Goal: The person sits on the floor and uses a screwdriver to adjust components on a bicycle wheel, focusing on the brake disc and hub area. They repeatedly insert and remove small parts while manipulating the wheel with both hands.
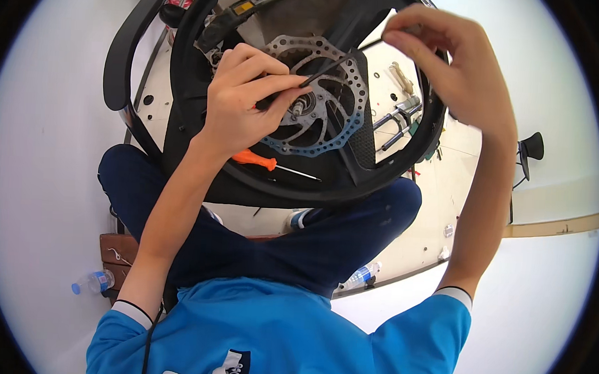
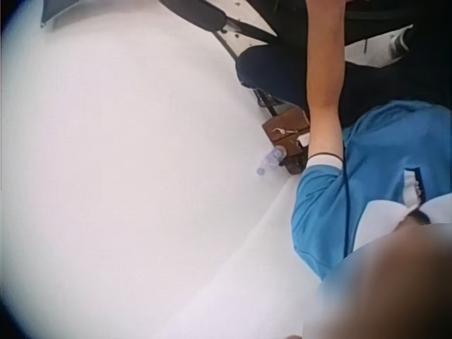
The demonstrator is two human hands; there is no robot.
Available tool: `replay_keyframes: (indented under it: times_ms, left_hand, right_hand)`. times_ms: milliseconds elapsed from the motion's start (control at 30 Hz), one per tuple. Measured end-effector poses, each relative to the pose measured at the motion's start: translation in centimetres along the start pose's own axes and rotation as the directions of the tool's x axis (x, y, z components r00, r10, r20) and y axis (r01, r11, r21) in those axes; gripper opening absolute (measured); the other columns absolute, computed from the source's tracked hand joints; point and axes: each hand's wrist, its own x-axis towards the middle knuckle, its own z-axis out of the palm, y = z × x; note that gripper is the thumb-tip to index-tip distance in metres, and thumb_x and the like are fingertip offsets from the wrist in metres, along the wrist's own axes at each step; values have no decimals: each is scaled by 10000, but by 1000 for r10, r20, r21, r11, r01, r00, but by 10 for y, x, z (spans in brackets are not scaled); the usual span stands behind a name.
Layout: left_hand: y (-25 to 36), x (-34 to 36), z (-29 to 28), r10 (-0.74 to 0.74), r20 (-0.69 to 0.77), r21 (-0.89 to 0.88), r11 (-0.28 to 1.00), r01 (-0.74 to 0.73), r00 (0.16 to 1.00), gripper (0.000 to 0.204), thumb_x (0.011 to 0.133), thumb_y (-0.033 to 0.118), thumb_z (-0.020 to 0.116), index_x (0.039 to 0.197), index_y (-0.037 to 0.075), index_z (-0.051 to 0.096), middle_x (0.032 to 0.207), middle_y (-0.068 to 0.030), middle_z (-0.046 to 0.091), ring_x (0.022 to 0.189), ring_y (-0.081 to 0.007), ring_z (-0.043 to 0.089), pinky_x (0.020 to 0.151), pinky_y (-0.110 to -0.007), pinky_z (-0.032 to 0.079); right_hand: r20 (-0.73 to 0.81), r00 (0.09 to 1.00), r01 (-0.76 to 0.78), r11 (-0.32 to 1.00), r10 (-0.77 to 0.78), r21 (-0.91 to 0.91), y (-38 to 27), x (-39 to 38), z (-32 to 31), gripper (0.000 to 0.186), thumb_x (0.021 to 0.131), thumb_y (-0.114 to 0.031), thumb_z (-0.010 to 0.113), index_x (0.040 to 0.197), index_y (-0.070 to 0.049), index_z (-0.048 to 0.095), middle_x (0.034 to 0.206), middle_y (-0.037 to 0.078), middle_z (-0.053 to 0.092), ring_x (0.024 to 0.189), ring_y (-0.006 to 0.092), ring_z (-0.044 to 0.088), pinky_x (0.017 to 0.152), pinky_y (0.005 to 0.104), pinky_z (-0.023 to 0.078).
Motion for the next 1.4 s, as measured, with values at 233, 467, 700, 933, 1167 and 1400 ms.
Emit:
replay_keyframes:
  times_ms: [233, 467, 700, 933, 1167, 1400]
  left_hand:
    - [2, 4, 4, -18, 21, -18, 1000, 18, 1000, 174, 665, 31, 852, 817, 78, 781, 772, 8, 679, 762, -169, 560, 671, -284, 437]
    - [9, 9, -4, -110, 81, -15, 994, 112, 991, 130, 695, 40, 834, 813, 72, 789, 738, 5, 681, 722, -165, 558, 646, -278, 442]
    - [19, 13, -3, -146, 109, -80, 985, 155, 983, 78, 762, 75, 792, 839, 77, 798, 710, 3, 665, 667, -166, 528, 645, -290, 410]
    - [16, 13, -10, -175, 156, -48, 982, 184, 972, 136, 760, 83, 811, 896, 79, 800, 782, -21, 709, 737, -168, 624, 689, -282, 475]
    - [13, 18, -17, -111, 227, -132, 981, 144, 968, 195, 763, 28, 801, 954, 68, 791, 872, -50, 727, 799, -177, 660, 671, -280, 540]
    - [8, 13, -14, -133, 165, -149, 976, 158, 977, 229, 741, 0, 810, 958, 70, 790, 876, -42, 718, 805, -168, 663, 664, -263, 541]
  right_hand:
    - [203, 968, -154, 988, 148, 17, 3, 43, -8, 169, 942, -154, 675, 1031, -15, 712, 920, 84, 726, 811, 135, 682, 765, 266, 547]
    - [508, 829, -253, 967, 235, -33, -21, 95, -6, 209, 900, -195, 738, 963, 4, 727, 874, 72, 744, 788, 116, 694, 730, 258, 556]
    - [647, 742, -199, 979, 177, -41, -17, 118, -10, 220, 882, -197, 762, 970, 3, 733, 896, 80, 748, 804, 151, 707, 740, 287, 567]
    - [718, 641, -240, 959, 272, -150, -19, 126, 10, 265, 877, -233, 764, 971, 14, 746, 854, 74, 745, 762, 135, 682, 689, 299, 549]
    - [733, 597, -281, 940, 327, -191, -33, 117, -26, 230, 894, -218, 757, 941, 8, 750, 786, 38, 724, 684, 91, 640, 610, 256, 508]
    - [713, 626, -327, 936, 318, -130, -21, 117, -32, 229, 906, -213, 752, 912, 16, 742, 724, 19, 686, 624, 74, 594, 565, 232, 473]
